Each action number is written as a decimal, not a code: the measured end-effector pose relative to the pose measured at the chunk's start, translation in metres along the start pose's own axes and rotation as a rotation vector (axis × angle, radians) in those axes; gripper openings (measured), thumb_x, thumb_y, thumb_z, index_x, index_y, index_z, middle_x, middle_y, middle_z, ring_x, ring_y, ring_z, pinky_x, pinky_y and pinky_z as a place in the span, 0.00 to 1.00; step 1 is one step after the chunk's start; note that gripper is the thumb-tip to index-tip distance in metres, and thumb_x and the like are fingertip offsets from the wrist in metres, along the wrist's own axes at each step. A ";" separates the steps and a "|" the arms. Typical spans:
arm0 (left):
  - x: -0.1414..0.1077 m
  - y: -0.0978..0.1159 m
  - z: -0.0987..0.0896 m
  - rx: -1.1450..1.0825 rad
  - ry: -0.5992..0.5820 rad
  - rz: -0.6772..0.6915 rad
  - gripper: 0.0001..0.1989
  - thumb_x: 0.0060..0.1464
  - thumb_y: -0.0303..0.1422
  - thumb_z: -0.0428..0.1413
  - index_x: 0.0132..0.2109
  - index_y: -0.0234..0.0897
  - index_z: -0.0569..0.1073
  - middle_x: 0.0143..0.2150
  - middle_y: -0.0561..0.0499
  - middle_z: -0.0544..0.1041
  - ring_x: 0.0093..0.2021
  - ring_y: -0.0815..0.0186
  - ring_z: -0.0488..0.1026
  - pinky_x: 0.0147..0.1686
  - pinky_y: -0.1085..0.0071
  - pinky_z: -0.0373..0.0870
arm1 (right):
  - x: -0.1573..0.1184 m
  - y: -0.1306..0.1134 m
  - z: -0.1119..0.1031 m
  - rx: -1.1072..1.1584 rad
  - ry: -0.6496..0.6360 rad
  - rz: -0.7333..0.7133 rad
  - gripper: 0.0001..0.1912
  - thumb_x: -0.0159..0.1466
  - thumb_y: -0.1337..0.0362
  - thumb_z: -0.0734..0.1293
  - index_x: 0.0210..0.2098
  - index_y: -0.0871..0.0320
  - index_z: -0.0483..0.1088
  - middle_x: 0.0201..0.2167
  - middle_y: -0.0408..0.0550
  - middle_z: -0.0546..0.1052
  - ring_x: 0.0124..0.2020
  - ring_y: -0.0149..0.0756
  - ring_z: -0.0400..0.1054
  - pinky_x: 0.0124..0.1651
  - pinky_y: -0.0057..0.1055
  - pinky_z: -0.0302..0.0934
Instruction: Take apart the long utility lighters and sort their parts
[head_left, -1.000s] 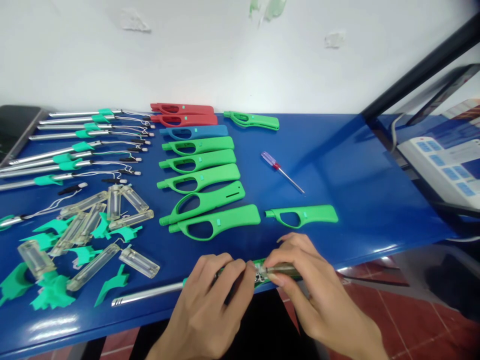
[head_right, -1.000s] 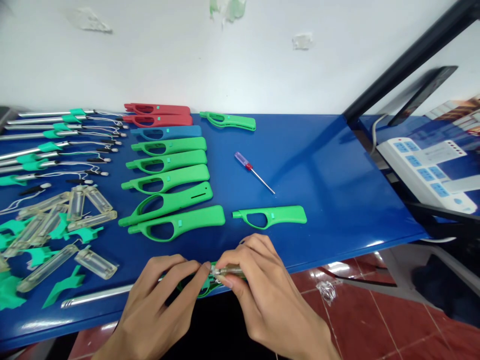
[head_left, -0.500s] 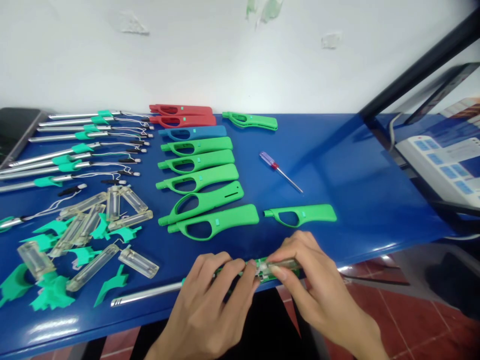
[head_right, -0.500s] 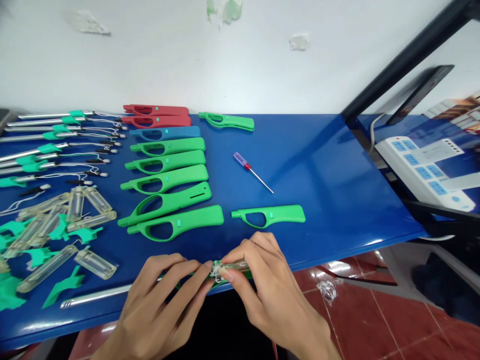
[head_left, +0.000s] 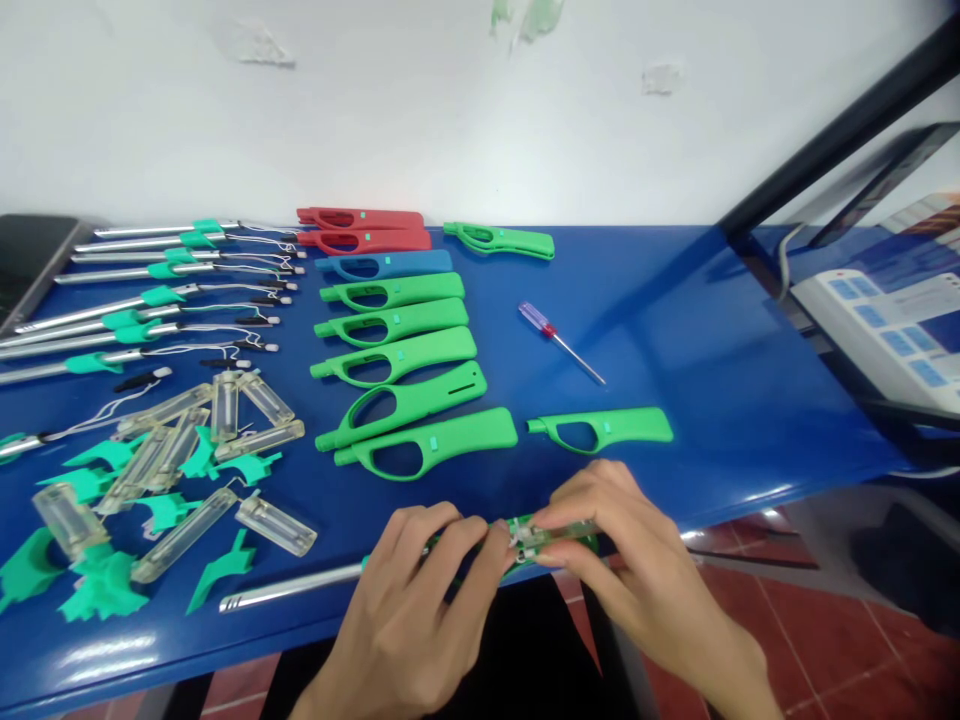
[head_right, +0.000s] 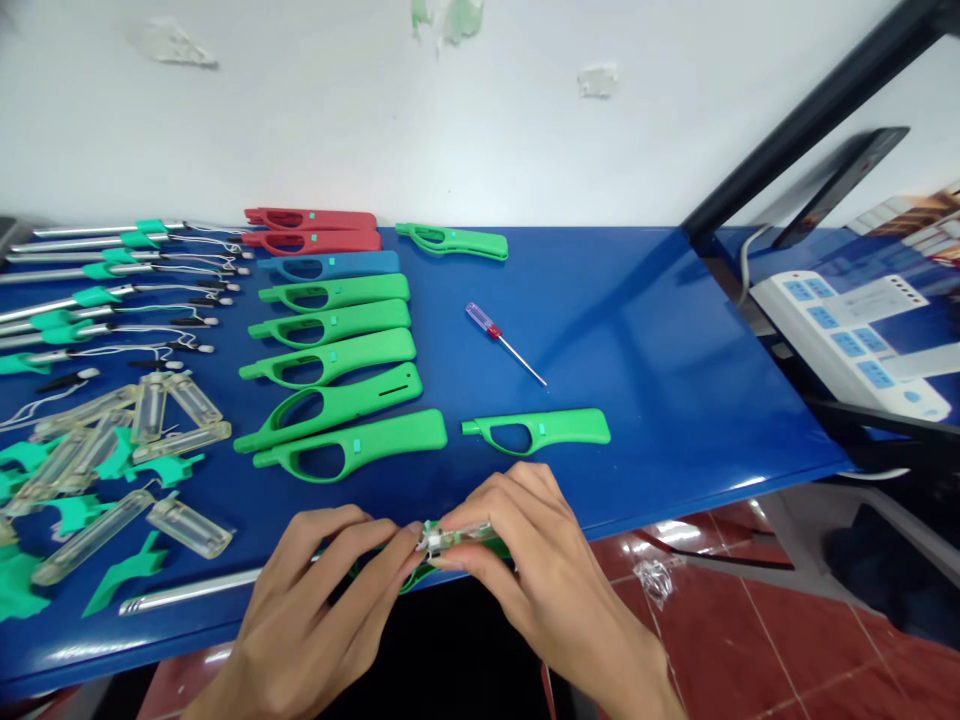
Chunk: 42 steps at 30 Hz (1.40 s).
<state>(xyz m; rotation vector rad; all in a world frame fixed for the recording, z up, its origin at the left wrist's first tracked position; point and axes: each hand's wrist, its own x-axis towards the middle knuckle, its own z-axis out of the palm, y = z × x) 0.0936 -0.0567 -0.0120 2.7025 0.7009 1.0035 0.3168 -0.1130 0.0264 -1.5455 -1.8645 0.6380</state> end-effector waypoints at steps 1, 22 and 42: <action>0.000 0.000 0.000 0.002 0.000 0.001 0.16 0.58 0.17 0.60 0.54 0.26 0.78 0.44 0.41 0.81 0.46 0.53 0.74 0.46 0.54 0.70 | 0.000 0.001 -0.001 -0.007 -0.003 -0.004 0.05 0.73 0.63 0.69 0.48 0.49 0.71 0.37 0.38 0.79 0.37 0.33 0.71 0.43 0.35 0.62; 0.010 0.004 -0.008 0.021 0.068 -0.035 0.14 0.61 0.22 0.64 0.54 0.26 0.79 0.42 0.43 0.82 0.45 0.57 0.75 0.44 0.56 0.71 | -0.006 0.008 -0.006 -0.120 0.034 -0.007 0.13 0.71 0.65 0.70 0.54 0.48 0.75 0.48 0.45 0.76 0.48 0.36 0.72 0.48 0.35 0.66; -0.019 0.006 -0.019 0.068 -0.137 -0.104 0.20 0.60 0.24 0.64 0.59 0.36 0.78 0.49 0.44 0.81 0.49 0.54 0.78 0.51 0.52 0.74 | -0.013 0.012 0.006 -0.241 0.078 -0.063 0.14 0.72 0.67 0.70 0.56 0.52 0.74 0.46 0.47 0.73 0.46 0.38 0.64 0.49 0.38 0.59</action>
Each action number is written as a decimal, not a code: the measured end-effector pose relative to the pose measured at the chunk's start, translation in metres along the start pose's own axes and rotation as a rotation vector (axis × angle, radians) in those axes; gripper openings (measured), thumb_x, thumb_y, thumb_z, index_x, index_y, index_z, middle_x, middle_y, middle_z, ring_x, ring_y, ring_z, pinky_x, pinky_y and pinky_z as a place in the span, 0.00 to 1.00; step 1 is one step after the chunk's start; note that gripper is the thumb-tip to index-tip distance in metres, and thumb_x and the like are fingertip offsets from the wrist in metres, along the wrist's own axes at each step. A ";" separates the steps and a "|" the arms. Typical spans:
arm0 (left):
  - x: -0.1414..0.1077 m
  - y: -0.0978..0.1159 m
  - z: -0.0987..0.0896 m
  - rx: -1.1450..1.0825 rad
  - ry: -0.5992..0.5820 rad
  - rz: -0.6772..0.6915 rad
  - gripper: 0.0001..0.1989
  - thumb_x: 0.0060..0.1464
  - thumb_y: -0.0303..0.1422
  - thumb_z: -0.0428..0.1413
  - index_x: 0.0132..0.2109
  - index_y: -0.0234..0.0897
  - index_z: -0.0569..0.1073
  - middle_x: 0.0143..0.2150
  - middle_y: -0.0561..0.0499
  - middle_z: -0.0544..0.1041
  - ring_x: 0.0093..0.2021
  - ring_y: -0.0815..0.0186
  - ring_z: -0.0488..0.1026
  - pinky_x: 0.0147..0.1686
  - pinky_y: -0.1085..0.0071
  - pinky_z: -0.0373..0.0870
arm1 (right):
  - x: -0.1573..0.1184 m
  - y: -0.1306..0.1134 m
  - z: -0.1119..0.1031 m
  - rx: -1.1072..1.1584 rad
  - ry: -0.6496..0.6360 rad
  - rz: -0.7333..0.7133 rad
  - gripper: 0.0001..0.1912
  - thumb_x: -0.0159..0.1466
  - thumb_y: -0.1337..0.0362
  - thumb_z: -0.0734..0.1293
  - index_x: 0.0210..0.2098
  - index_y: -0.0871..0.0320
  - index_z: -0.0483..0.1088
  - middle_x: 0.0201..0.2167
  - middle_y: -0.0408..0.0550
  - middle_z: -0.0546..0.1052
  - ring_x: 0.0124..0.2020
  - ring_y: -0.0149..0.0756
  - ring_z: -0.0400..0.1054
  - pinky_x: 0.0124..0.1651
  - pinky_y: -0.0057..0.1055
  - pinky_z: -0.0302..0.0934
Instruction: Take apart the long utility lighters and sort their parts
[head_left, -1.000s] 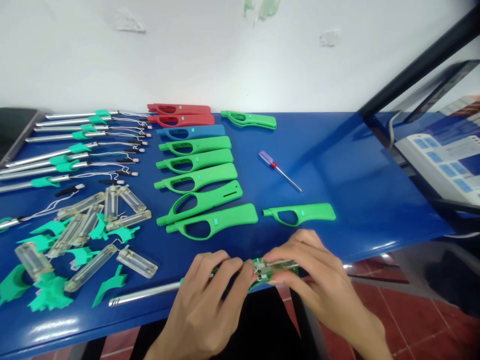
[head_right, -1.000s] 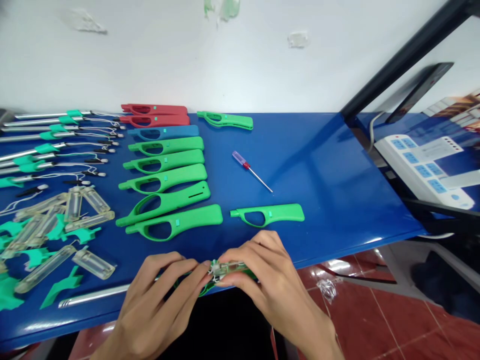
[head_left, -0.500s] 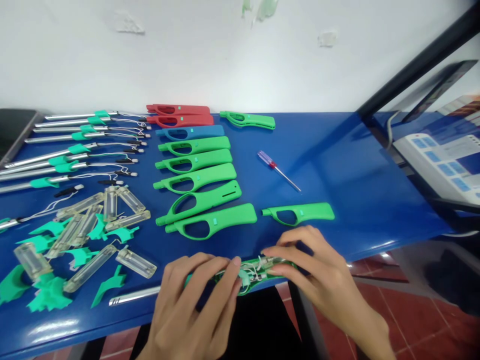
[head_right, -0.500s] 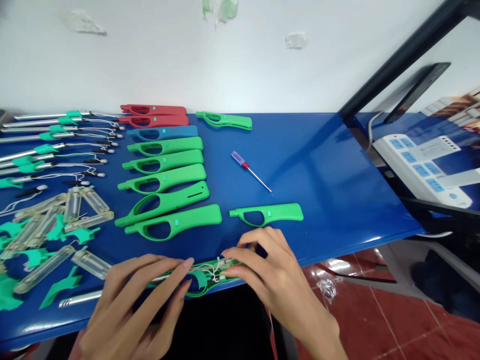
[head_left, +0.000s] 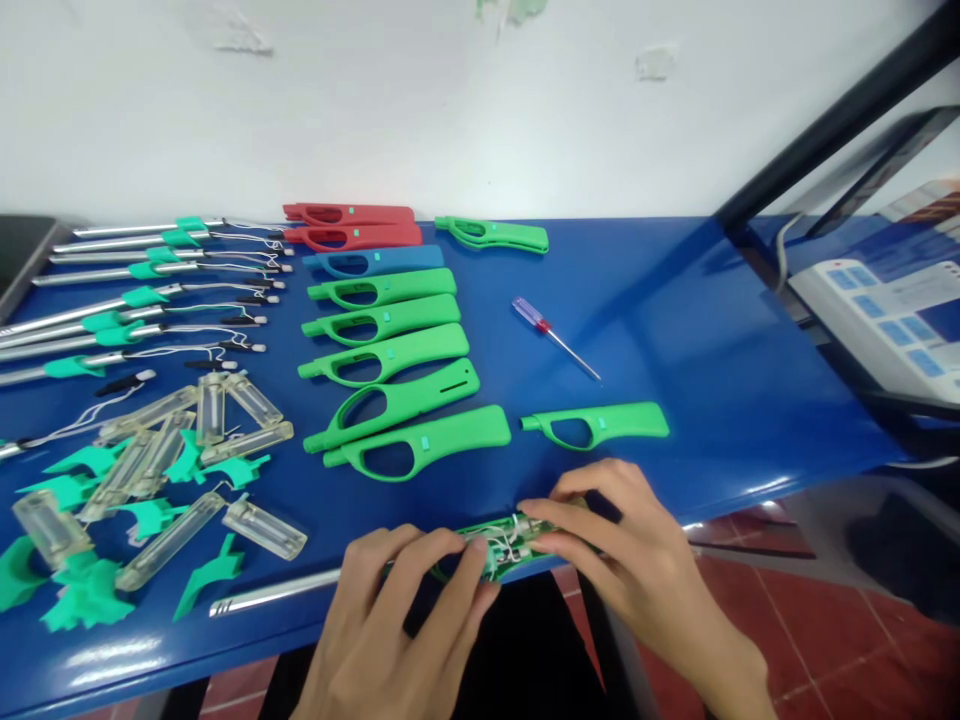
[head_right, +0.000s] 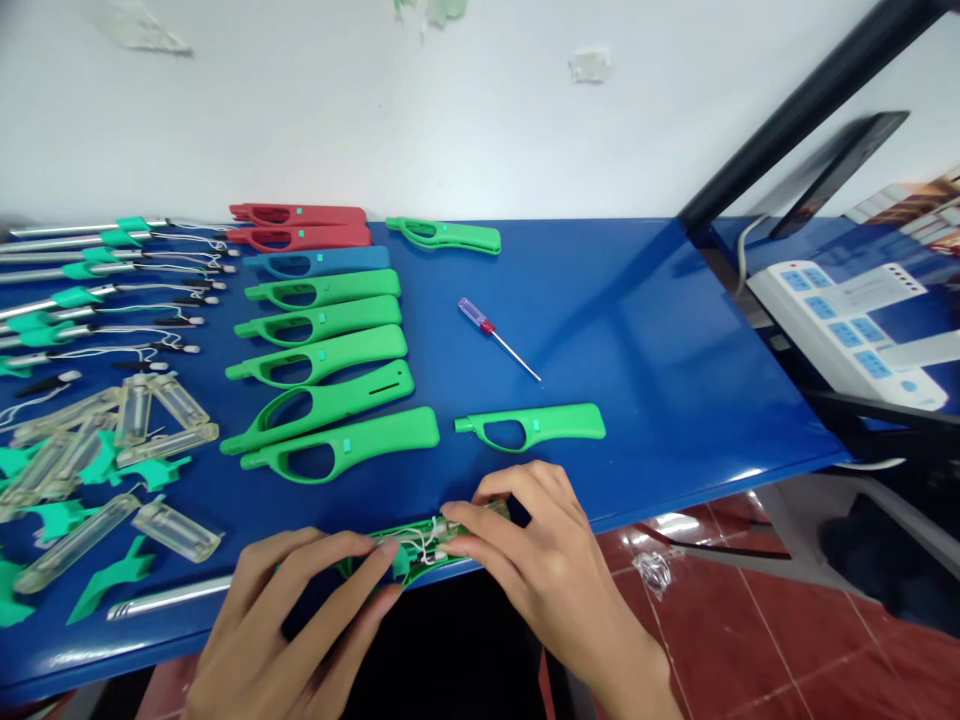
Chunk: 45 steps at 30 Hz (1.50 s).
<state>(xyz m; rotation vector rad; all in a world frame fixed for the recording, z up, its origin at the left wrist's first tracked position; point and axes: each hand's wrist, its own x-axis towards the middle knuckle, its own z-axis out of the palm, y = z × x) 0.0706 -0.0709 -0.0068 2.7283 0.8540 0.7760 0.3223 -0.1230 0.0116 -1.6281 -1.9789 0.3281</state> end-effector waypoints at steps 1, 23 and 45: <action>0.000 0.001 0.002 -0.008 0.015 -0.006 0.20 0.59 0.25 0.65 0.59 0.35 0.78 0.49 0.43 0.81 0.49 0.54 0.78 0.51 0.52 0.74 | -0.001 0.000 0.000 -0.005 -0.001 -0.004 0.14 0.72 0.67 0.70 0.56 0.52 0.74 0.46 0.47 0.73 0.47 0.38 0.64 0.49 0.38 0.59; 0.002 0.003 0.002 0.025 -0.118 0.046 0.12 0.64 0.21 0.59 0.51 0.37 0.79 0.58 0.43 0.79 0.56 0.52 0.77 0.55 0.50 0.70 | -0.006 -0.005 -0.002 -0.053 -0.013 -0.007 0.22 0.74 0.74 0.63 0.62 0.50 0.73 0.46 0.49 0.71 0.46 0.38 0.63 0.46 0.37 0.63; 0.010 0.006 0.005 -0.035 -0.088 0.000 0.26 0.61 0.16 0.54 0.61 0.42 0.76 0.53 0.43 0.71 0.53 0.54 0.68 0.52 0.56 0.68 | -0.003 -0.006 0.000 0.034 0.060 0.048 0.19 0.72 0.72 0.67 0.58 0.49 0.77 0.43 0.48 0.76 0.43 0.37 0.70 0.43 0.35 0.70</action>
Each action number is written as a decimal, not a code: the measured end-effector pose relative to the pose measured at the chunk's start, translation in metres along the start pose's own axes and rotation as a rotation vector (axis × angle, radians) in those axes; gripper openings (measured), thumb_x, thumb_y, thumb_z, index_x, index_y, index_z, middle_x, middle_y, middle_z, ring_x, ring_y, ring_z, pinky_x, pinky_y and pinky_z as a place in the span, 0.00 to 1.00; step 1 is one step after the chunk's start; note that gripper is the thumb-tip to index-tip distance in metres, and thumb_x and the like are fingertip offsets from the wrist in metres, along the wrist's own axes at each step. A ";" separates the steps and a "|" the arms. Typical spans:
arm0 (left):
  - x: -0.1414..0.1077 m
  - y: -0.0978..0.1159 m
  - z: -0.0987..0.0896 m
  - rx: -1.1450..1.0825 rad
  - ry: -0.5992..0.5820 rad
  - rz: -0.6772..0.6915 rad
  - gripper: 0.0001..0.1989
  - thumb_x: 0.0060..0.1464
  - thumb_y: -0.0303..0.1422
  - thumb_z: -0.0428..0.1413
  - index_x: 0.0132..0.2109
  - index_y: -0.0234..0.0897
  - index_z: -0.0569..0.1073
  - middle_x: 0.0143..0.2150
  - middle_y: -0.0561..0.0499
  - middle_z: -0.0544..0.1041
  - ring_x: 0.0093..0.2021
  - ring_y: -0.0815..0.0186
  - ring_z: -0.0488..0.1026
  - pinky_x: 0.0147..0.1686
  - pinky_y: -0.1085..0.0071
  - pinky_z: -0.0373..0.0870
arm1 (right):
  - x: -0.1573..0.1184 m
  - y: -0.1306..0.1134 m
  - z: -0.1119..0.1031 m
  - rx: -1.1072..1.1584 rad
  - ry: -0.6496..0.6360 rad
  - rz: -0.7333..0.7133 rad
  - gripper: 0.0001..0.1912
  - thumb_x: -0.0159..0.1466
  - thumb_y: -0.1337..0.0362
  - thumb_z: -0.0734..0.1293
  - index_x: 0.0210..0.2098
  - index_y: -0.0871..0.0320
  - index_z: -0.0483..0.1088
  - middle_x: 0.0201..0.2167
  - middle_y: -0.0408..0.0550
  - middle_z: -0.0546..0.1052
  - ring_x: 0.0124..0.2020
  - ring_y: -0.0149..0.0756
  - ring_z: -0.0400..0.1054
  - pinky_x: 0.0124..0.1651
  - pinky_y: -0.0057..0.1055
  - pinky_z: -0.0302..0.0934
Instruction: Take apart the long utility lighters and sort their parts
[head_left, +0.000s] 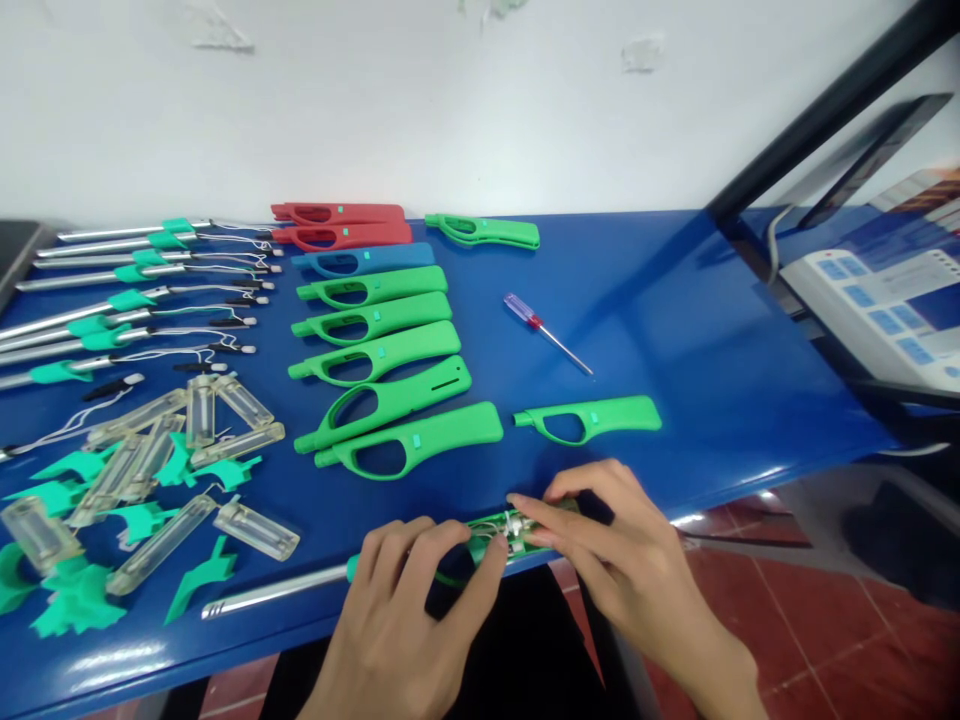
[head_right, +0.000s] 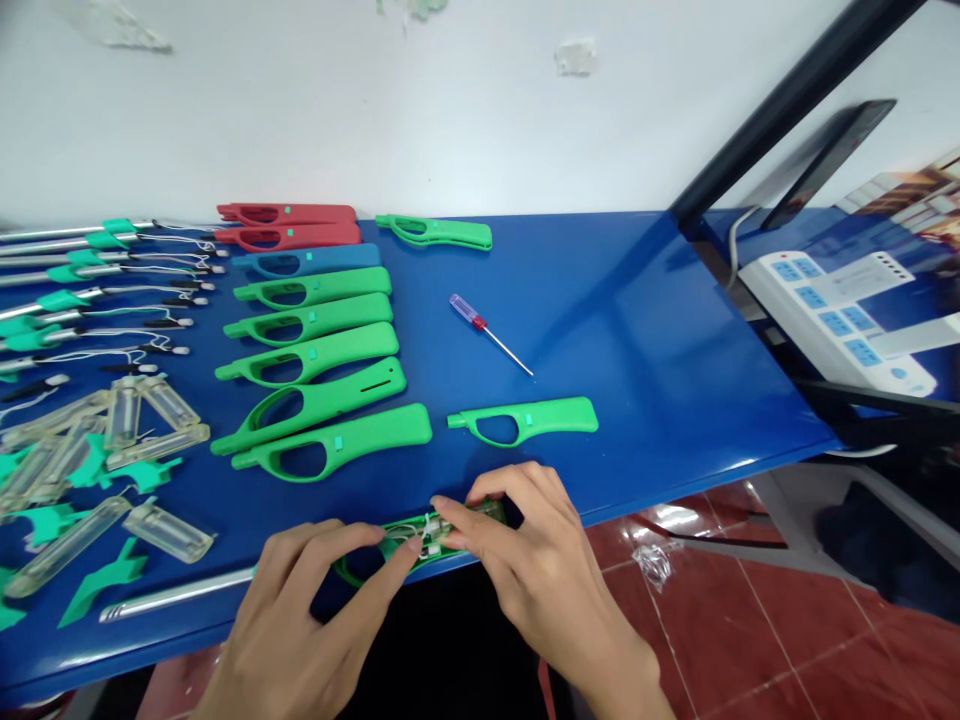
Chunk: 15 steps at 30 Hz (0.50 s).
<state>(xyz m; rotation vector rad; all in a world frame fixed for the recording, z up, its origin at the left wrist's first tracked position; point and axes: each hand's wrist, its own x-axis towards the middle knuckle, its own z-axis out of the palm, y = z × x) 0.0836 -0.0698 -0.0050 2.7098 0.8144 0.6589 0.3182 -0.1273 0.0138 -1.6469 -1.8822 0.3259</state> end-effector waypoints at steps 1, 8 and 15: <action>0.000 0.000 0.000 0.003 -0.007 -0.001 0.26 0.62 0.16 0.54 0.61 0.42 0.76 0.53 0.43 0.71 0.53 0.54 0.68 0.52 0.56 0.68 | 0.001 0.000 0.000 0.007 0.006 0.004 0.16 0.71 0.71 0.68 0.55 0.50 0.78 0.43 0.47 0.77 0.43 0.37 0.70 0.43 0.36 0.69; 0.002 0.000 0.003 0.018 0.034 -0.010 0.25 0.63 0.16 0.54 0.61 0.43 0.76 0.52 0.44 0.72 0.54 0.54 0.68 0.54 0.56 0.66 | 0.004 0.003 0.007 0.074 0.088 0.010 0.05 0.69 0.71 0.72 0.41 0.54 0.76 0.39 0.44 0.79 0.41 0.35 0.73 0.44 0.36 0.67; 0.005 -0.004 0.003 0.039 0.057 0.003 0.25 0.64 0.15 0.53 0.61 0.42 0.76 0.53 0.43 0.73 0.56 0.54 0.69 0.55 0.55 0.67 | 0.001 0.006 0.006 0.040 0.117 -0.013 0.06 0.70 0.70 0.70 0.44 0.53 0.77 0.48 0.48 0.79 0.48 0.39 0.73 0.49 0.40 0.69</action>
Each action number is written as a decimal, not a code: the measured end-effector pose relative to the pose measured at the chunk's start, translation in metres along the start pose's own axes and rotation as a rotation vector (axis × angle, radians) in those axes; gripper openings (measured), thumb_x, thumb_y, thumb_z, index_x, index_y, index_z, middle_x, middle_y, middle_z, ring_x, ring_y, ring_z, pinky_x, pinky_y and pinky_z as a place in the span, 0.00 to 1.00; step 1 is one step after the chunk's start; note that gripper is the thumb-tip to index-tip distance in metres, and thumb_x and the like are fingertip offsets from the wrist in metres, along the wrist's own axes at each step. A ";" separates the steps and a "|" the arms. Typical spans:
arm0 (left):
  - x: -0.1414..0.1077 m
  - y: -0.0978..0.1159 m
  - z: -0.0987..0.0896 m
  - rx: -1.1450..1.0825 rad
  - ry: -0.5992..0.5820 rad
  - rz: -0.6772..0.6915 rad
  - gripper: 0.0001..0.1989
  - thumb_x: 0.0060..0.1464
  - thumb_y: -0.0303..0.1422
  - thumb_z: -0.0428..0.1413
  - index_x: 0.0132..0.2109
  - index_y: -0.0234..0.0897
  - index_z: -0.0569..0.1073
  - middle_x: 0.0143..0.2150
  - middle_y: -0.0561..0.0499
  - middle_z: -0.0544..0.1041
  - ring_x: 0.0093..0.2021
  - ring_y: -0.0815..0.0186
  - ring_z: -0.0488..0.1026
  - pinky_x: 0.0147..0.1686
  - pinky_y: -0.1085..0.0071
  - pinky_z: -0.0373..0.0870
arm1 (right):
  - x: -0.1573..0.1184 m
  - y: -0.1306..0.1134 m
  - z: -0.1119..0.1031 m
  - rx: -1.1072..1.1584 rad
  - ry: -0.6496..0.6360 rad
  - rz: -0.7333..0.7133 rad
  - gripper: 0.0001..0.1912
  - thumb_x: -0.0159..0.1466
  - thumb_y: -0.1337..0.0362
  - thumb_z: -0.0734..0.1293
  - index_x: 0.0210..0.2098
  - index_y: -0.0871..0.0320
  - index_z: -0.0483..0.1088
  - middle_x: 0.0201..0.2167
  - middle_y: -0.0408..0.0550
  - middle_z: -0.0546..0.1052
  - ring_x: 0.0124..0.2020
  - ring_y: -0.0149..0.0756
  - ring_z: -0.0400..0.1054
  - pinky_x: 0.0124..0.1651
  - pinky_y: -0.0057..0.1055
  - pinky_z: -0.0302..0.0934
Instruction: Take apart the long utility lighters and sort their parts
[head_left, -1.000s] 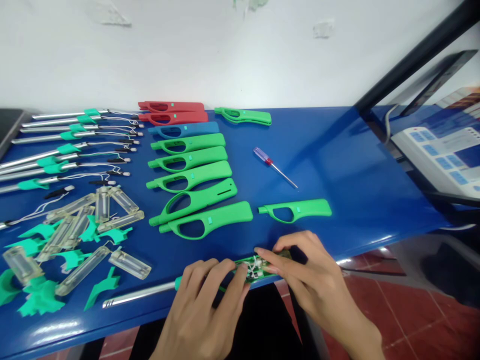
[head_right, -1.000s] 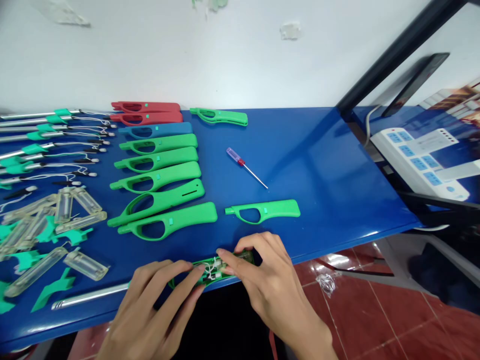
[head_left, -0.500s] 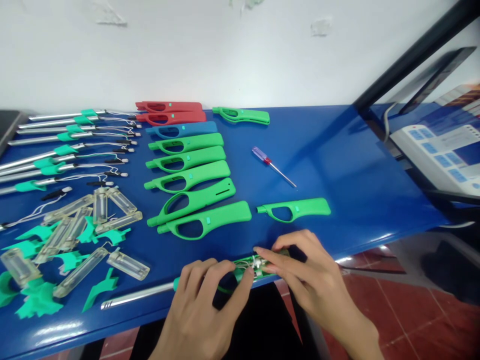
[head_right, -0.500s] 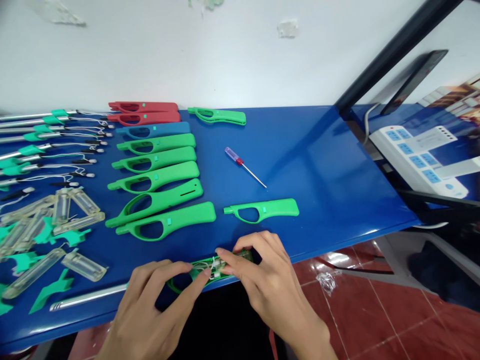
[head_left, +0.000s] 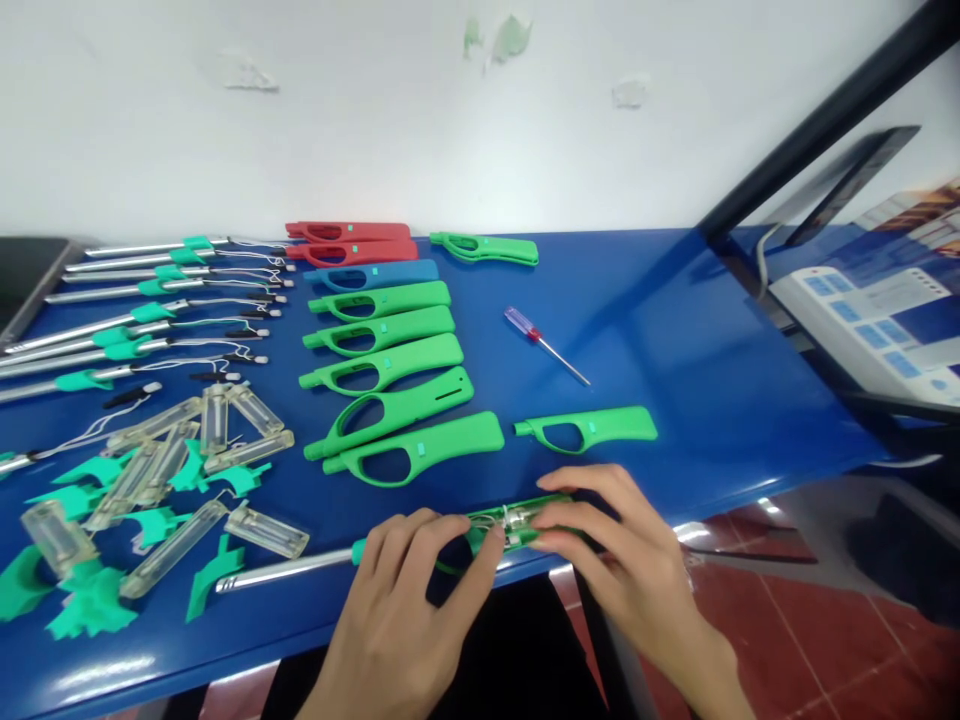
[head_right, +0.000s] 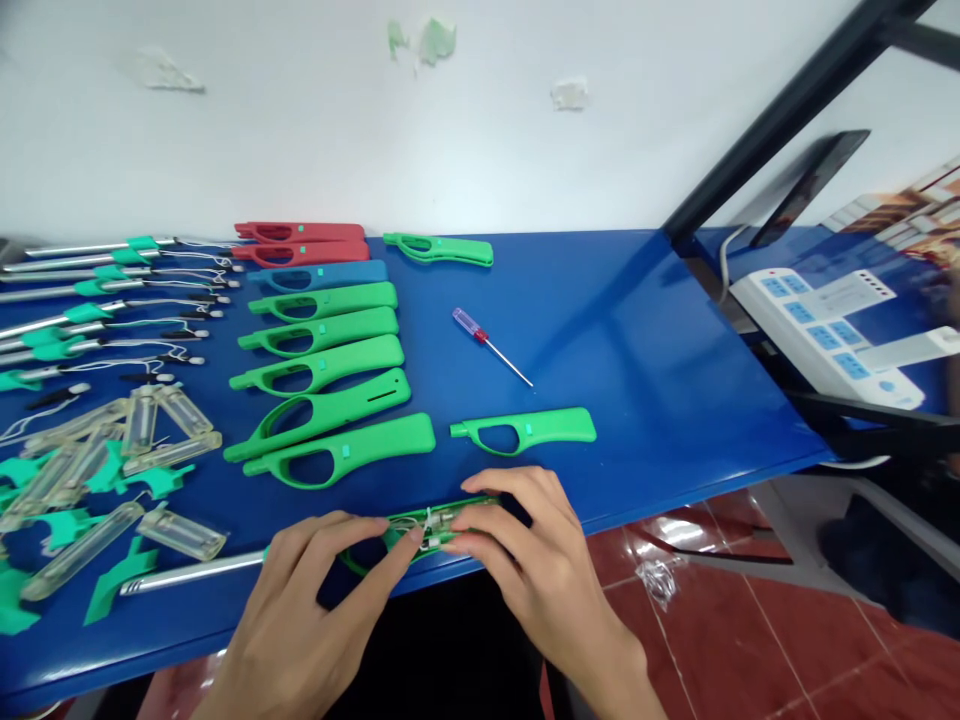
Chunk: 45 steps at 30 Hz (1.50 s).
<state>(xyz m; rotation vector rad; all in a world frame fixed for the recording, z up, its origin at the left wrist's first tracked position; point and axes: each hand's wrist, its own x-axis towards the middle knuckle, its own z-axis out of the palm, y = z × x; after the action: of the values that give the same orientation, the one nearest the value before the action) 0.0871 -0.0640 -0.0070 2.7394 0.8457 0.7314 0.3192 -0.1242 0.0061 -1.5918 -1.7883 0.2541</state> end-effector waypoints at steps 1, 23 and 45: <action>-0.001 0.000 0.000 -0.002 -0.002 0.000 0.26 0.63 0.15 0.53 0.62 0.42 0.76 0.53 0.43 0.73 0.56 0.54 0.69 0.55 0.54 0.67 | 0.000 0.001 -0.003 -0.011 0.016 -0.007 0.07 0.71 0.70 0.69 0.45 0.53 0.78 0.49 0.48 0.79 0.49 0.40 0.73 0.50 0.40 0.69; -0.021 -0.032 -0.033 0.000 0.124 -0.149 0.19 0.62 0.17 0.60 0.56 0.36 0.77 0.49 0.46 0.78 0.52 0.61 0.72 0.55 0.60 0.70 | -0.007 0.073 -0.048 -0.344 0.062 0.083 0.17 0.72 0.59 0.69 0.60 0.44 0.75 0.52 0.46 0.79 0.50 0.44 0.76 0.55 0.46 0.69; -0.018 -0.028 -0.026 -0.133 0.100 -0.206 0.18 0.64 0.15 0.57 0.55 0.37 0.77 0.49 0.48 0.75 0.50 0.64 0.71 0.53 0.65 0.71 | 0.023 -0.062 0.035 -0.021 -0.006 -0.018 0.10 0.71 0.70 0.69 0.48 0.53 0.79 0.51 0.49 0.80 0.60 0.45 0.67 0.59 0.45 0.66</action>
<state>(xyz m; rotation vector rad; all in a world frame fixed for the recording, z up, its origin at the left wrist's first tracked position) 0.0479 -0.0502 -0.0009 2.4716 1.0409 0.8542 0.2495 -0.1059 0.0253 -1.5900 -1.8152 0.2327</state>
